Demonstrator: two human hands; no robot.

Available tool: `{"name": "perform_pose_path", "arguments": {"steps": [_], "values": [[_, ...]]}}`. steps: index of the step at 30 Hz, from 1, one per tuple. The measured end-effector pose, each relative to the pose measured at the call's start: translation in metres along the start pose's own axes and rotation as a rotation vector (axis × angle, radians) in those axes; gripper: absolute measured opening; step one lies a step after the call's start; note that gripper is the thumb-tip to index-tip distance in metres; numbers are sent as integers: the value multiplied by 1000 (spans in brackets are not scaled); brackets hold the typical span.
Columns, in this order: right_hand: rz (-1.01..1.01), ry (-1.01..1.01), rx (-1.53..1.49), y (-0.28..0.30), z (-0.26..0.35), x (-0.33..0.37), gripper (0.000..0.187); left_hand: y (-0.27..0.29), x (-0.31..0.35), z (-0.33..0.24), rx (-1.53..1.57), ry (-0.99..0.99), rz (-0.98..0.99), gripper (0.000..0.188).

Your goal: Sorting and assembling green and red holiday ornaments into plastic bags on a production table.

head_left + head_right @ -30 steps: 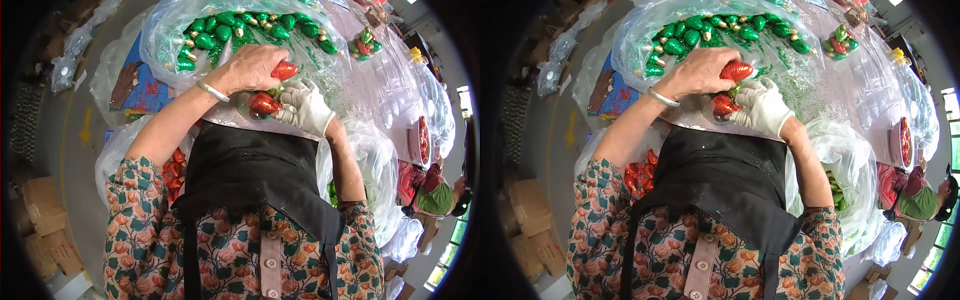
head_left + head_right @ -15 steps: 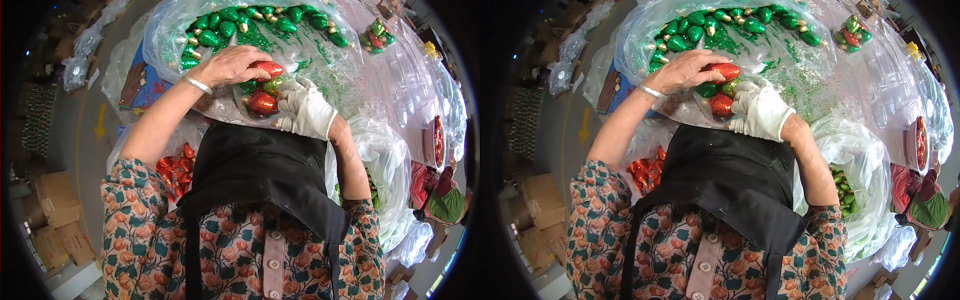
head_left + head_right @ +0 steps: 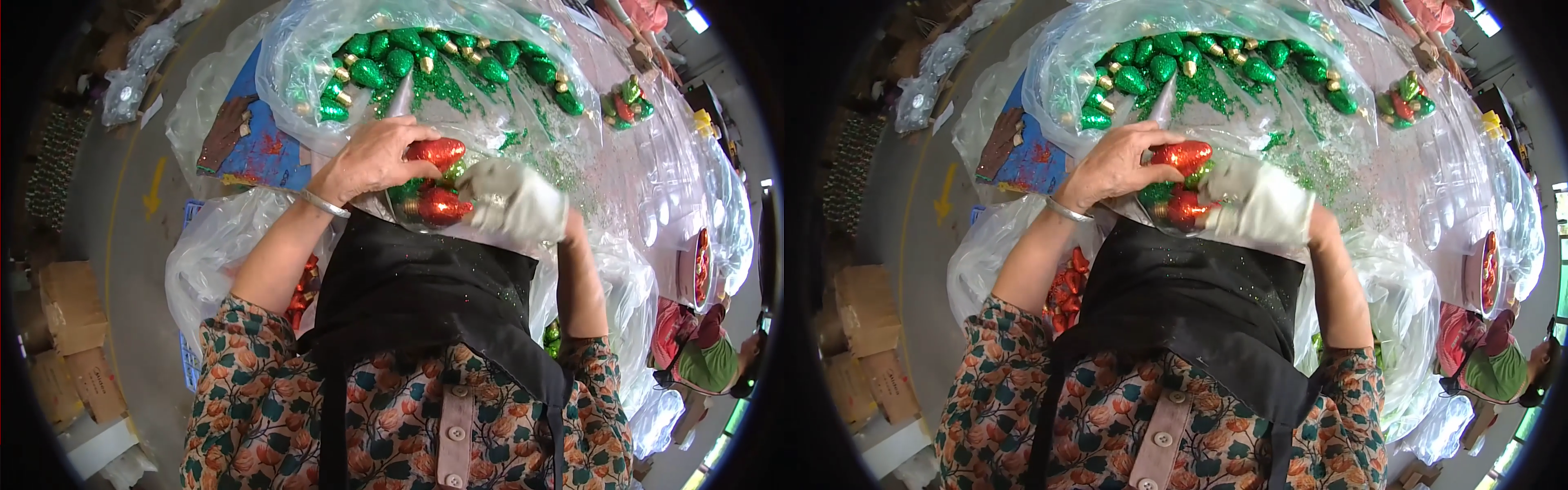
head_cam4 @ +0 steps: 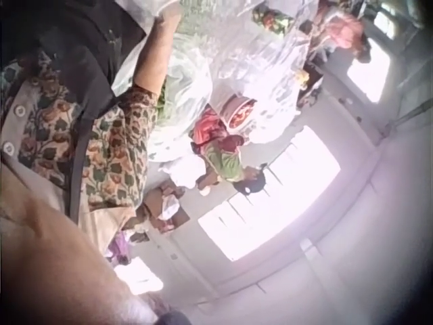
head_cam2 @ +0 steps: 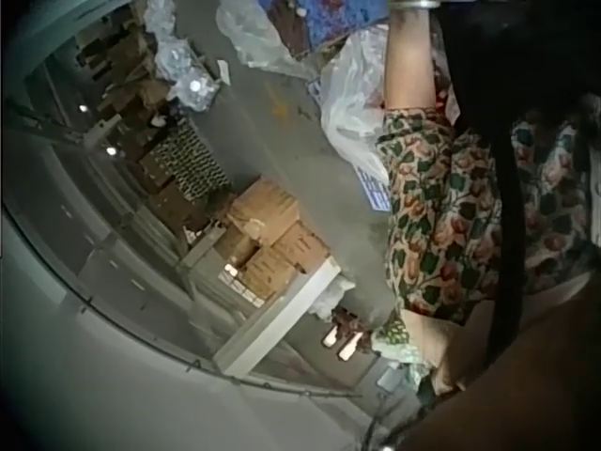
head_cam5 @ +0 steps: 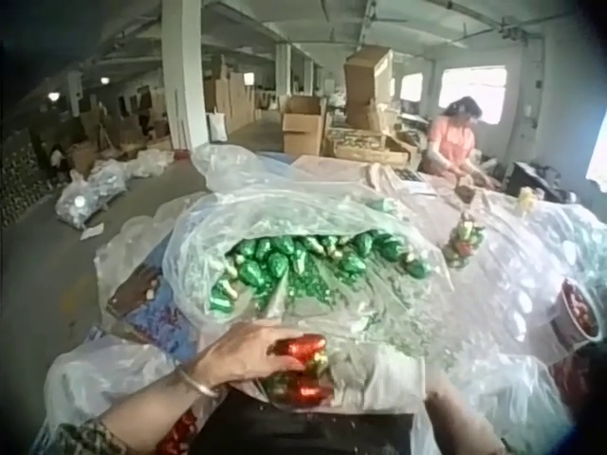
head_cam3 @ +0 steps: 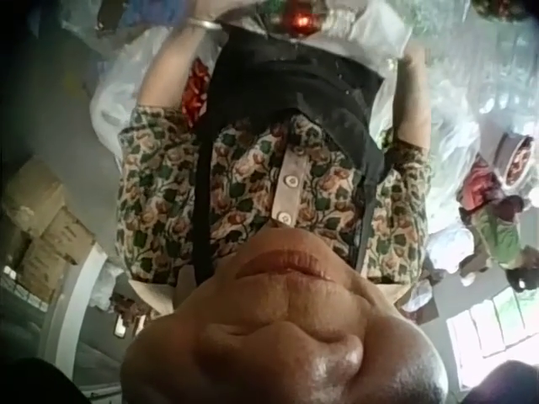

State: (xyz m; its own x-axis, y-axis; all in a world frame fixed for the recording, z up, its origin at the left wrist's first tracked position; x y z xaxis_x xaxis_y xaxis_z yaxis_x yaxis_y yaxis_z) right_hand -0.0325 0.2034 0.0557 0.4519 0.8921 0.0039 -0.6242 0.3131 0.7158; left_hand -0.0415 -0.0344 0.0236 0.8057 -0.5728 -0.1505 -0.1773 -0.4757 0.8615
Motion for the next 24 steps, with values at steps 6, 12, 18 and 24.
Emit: {"name": "perform_pose_path", "arguments": {"steps": [6,12,18,24], "values": [[-266,-293,418,70,-67,-96,38,-11,-5,2,264,-51,-60,51],[127,-302,922,50,-151,-211,49,-4,-13,0,340,64,5,50],[137,-415,900,52,-181,-231,48,-8,-24,7,312,26,-29,50],[-441,-272,90,97,-63,-110,37,-13,-11,10,340,30,-84,49]]}}
Point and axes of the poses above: each hand's wrist, its own x-axis away from the middle knuckle, its own y-axis out of the back of the hand, z = x × y, the point moved 1 cm from there along -x, towards the middle knuckle, and after that the axes turned 11 degrees about z, right-handed, at the moved point
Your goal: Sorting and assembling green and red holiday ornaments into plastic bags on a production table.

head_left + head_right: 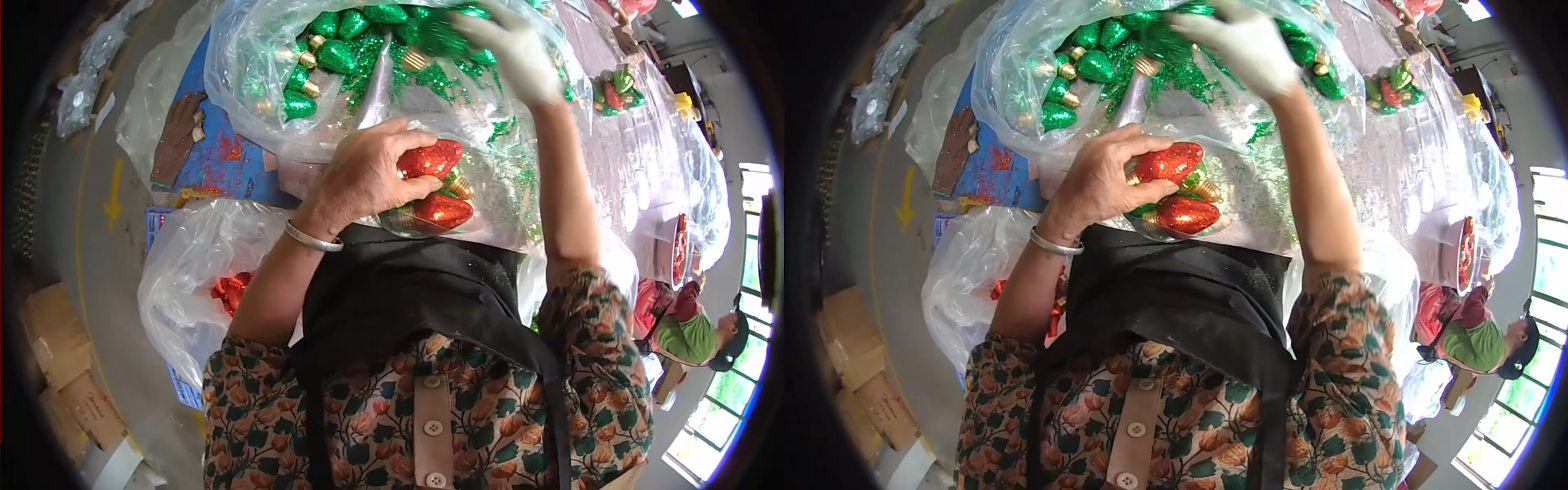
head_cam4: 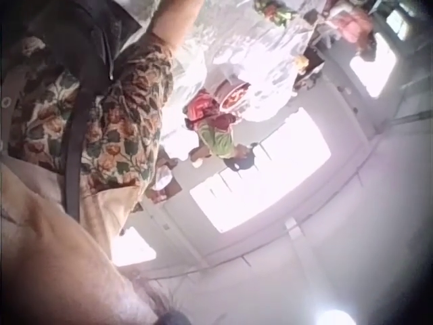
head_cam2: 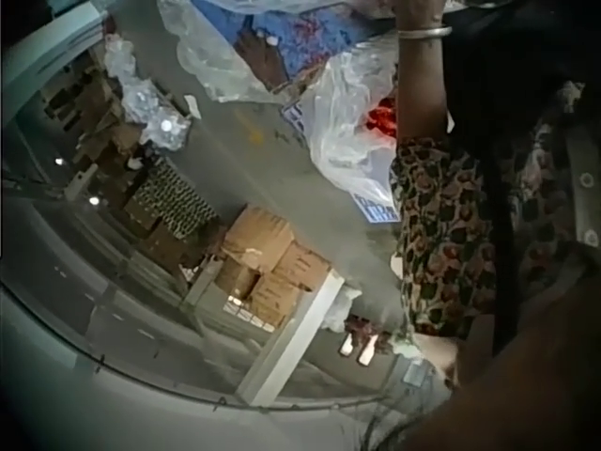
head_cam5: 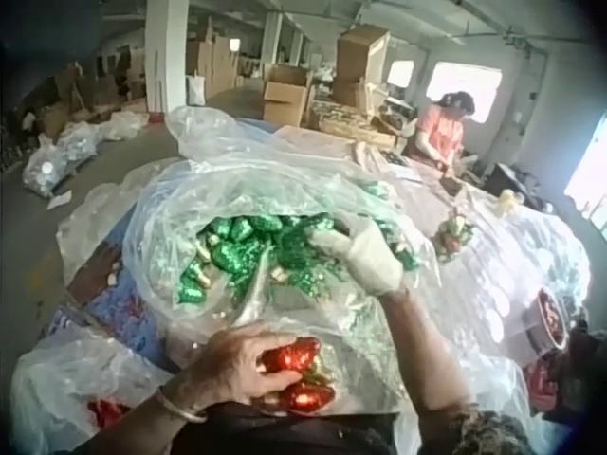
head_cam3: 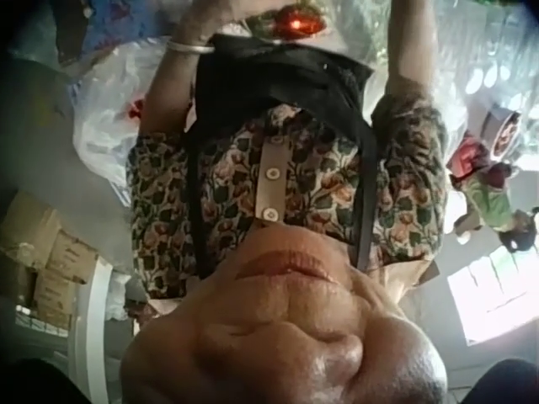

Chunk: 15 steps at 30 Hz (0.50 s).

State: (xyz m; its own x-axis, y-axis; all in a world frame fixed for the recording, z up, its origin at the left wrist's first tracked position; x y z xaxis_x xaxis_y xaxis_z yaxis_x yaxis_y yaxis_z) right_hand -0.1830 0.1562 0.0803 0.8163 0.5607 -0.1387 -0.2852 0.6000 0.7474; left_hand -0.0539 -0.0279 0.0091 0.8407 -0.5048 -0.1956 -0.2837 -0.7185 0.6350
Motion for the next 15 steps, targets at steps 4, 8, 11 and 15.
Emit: {"name": "perform_pose_path", "arguments": {"steps": [4,8,11,15], "values": [[77,23,-446,7,14,84,41,0,0,-4,-55,-2,5,48],[284,-177,-317,-14,10,111,40,2,-6,-12,-26,62,87,47],[248,-178,-299,-14,10,115,37,2,-10,-12,-137,11,57,46],[97,-14,-40,-14,30,122,31,1,-5,-16,-167,-3,48,47]]}}
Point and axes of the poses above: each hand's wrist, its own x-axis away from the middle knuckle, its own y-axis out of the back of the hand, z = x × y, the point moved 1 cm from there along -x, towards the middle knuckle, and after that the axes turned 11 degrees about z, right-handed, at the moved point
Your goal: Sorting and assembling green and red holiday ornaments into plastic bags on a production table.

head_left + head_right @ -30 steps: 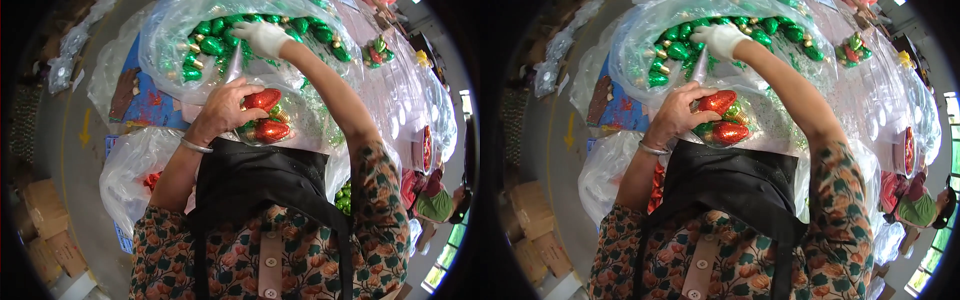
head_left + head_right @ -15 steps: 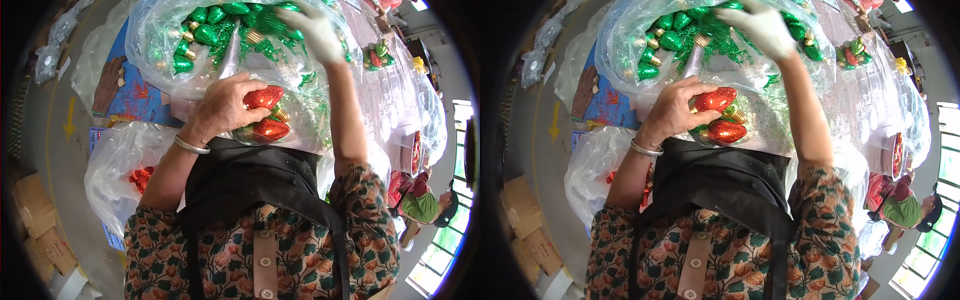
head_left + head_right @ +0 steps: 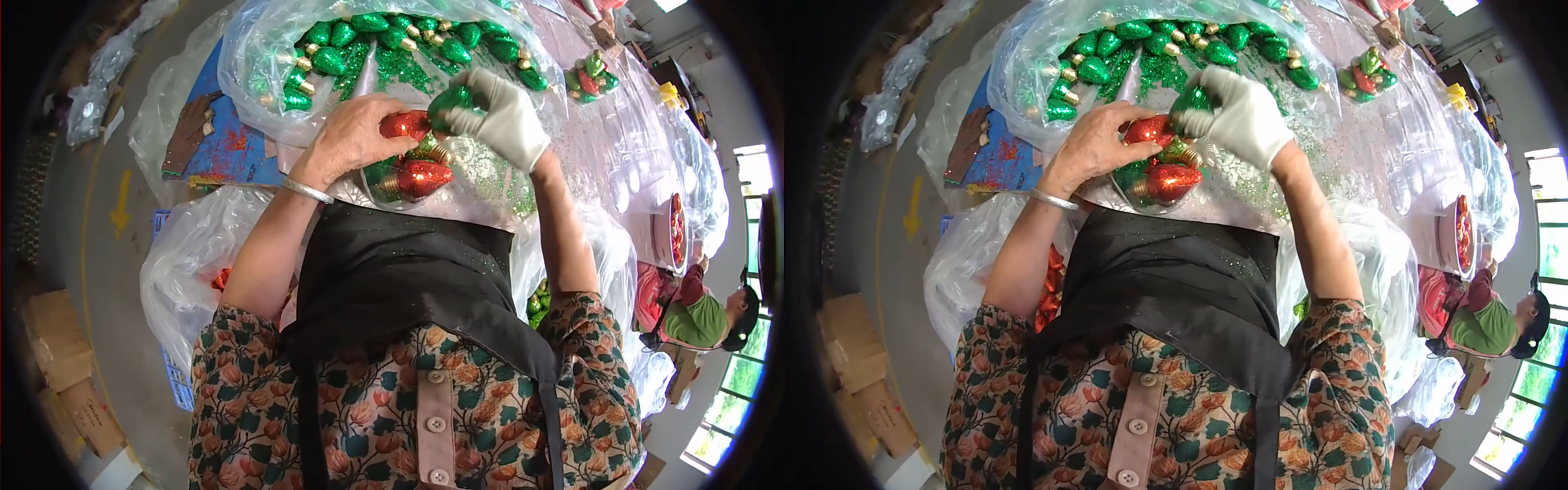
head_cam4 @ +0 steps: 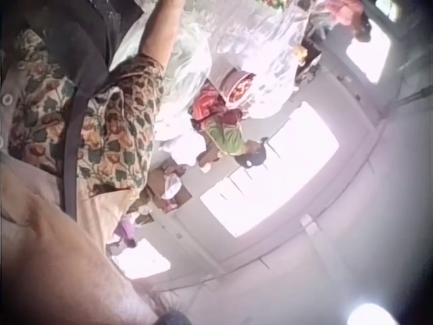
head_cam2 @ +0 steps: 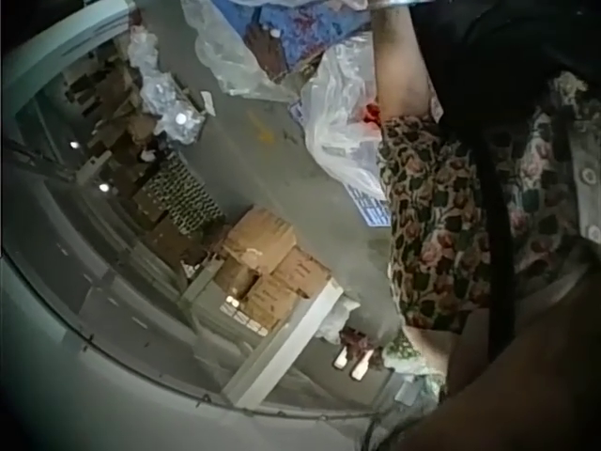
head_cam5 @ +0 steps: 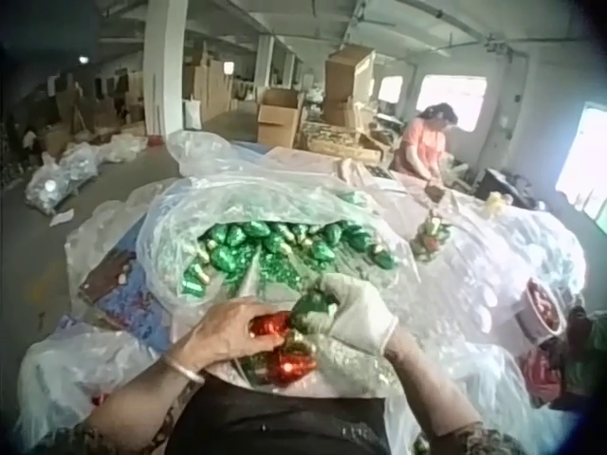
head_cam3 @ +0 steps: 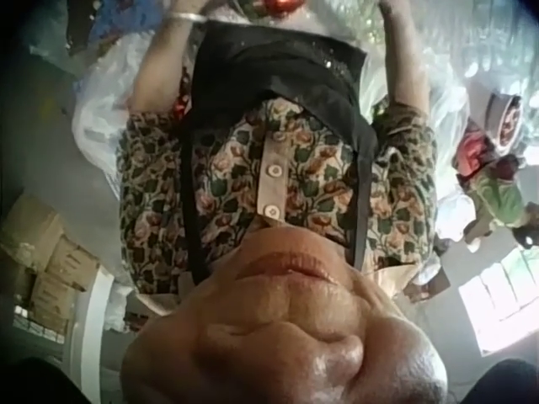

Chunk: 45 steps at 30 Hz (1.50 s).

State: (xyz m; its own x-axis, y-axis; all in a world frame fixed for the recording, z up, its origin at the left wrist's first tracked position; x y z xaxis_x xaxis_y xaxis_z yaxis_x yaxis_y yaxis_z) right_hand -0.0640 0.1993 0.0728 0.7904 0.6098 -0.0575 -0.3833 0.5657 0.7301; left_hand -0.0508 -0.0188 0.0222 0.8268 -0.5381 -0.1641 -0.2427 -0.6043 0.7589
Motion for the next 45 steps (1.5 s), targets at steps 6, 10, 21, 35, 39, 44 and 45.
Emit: {"name": "perform_pose_path", "arguments": {"steps": [6,10,21,35,39,44,45], "values": [[-305,446,766,-51,9,35,26,2,-1,0,-73,41,19,48],[-321,430,579,-51,5,40,23,4,-4,4,-218,10,5,49],[-54,-103,173,-37,8,19,18,2,-6,18,-244,-174,7,47],[-68,-355,208,-33,-2,-5,30,21,-24,12,-371,-66,191,43],[-3,-203,262,-35,-12,-34,26,14,-26,13,-439,-141,193,41],[-170,-113,186,-55,-29,-4,18,8,-31,1,-553,-167,282,40],[-301,-74,25,-58,-33,17,17,3,-36,-1,-552,-176,292,40]]}}
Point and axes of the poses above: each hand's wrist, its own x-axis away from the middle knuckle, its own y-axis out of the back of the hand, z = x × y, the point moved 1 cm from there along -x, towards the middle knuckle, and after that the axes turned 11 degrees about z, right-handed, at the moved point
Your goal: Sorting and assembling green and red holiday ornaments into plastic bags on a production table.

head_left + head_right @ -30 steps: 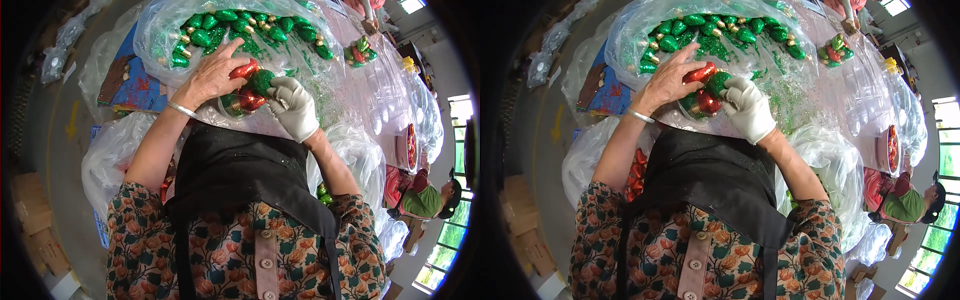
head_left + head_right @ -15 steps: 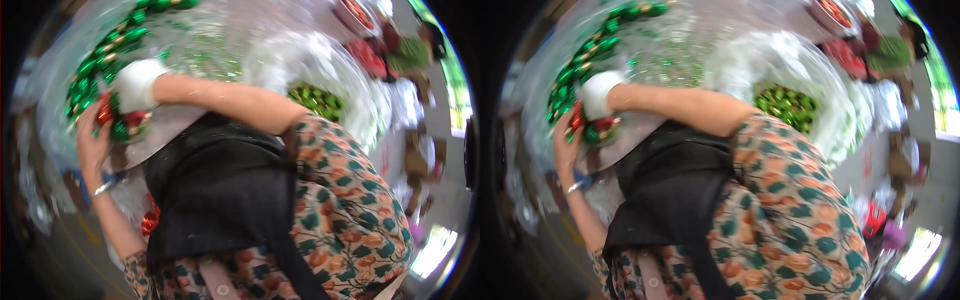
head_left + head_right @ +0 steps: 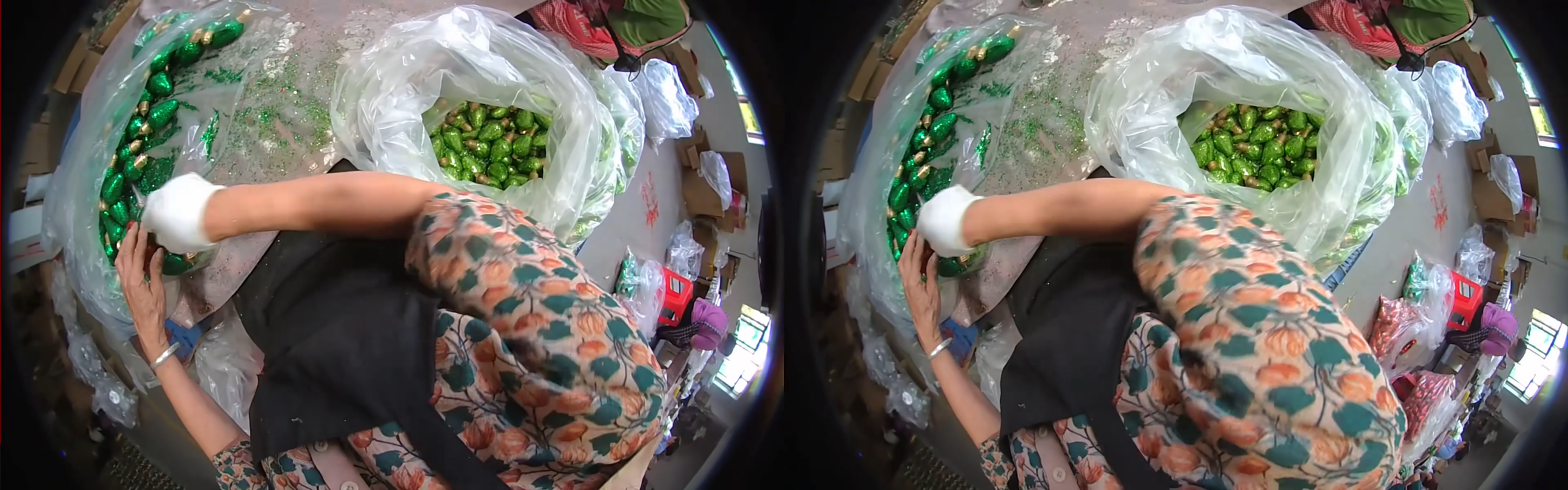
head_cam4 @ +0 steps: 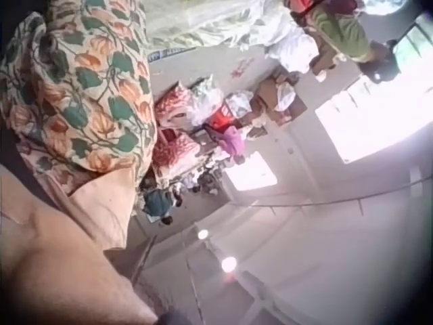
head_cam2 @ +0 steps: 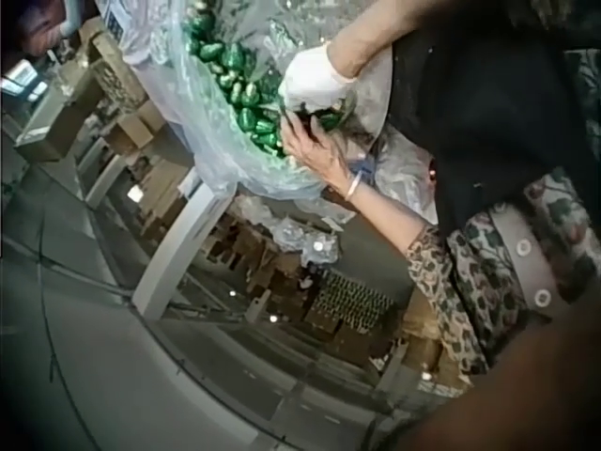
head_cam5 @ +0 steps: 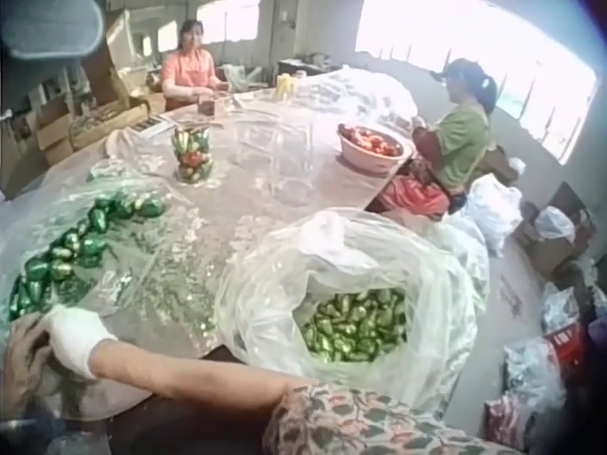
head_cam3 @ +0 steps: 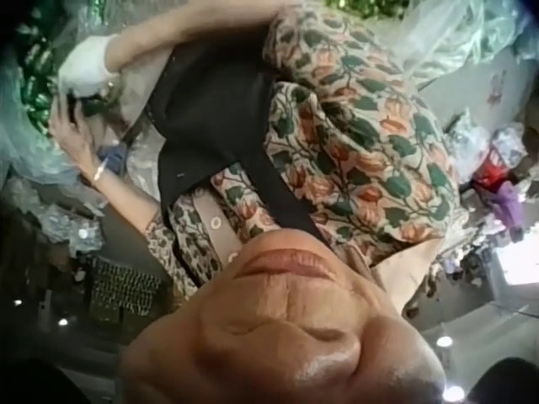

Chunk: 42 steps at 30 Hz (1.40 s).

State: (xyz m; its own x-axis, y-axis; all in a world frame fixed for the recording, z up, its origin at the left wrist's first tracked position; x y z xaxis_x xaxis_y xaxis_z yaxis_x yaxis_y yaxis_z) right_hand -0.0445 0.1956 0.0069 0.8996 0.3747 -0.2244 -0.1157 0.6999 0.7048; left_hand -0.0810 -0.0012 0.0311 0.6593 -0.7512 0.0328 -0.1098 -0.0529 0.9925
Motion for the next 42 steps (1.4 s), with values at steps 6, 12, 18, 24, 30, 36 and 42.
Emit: {"name": "perform_pose_path", "arguments": {"steps": [6,12,18,24,30,36,42], "values": [[-510,-146,175,84,-68,226,21,5,5,0,-8,30,-21,43],[-447,-1269,-154,3,-289,394,44,8,17,10,-22,75,-26,45],[302,-1256,152,-75,-389,407,51,4,12,16,95,-28,-92,46],[364,-1035,300,-30,-311,372,46,2,16,12,55,94,-108,49],[499,-1471,541,98,-179,327,41,-11,17,31,139,36,-137,49],[-214,-561,-226,150,-37,181,38,-15,20,32,410,113,-342,44],[-40,252,172,85,73,-10,45,-12,36,37,483,153,-337,42]]}}
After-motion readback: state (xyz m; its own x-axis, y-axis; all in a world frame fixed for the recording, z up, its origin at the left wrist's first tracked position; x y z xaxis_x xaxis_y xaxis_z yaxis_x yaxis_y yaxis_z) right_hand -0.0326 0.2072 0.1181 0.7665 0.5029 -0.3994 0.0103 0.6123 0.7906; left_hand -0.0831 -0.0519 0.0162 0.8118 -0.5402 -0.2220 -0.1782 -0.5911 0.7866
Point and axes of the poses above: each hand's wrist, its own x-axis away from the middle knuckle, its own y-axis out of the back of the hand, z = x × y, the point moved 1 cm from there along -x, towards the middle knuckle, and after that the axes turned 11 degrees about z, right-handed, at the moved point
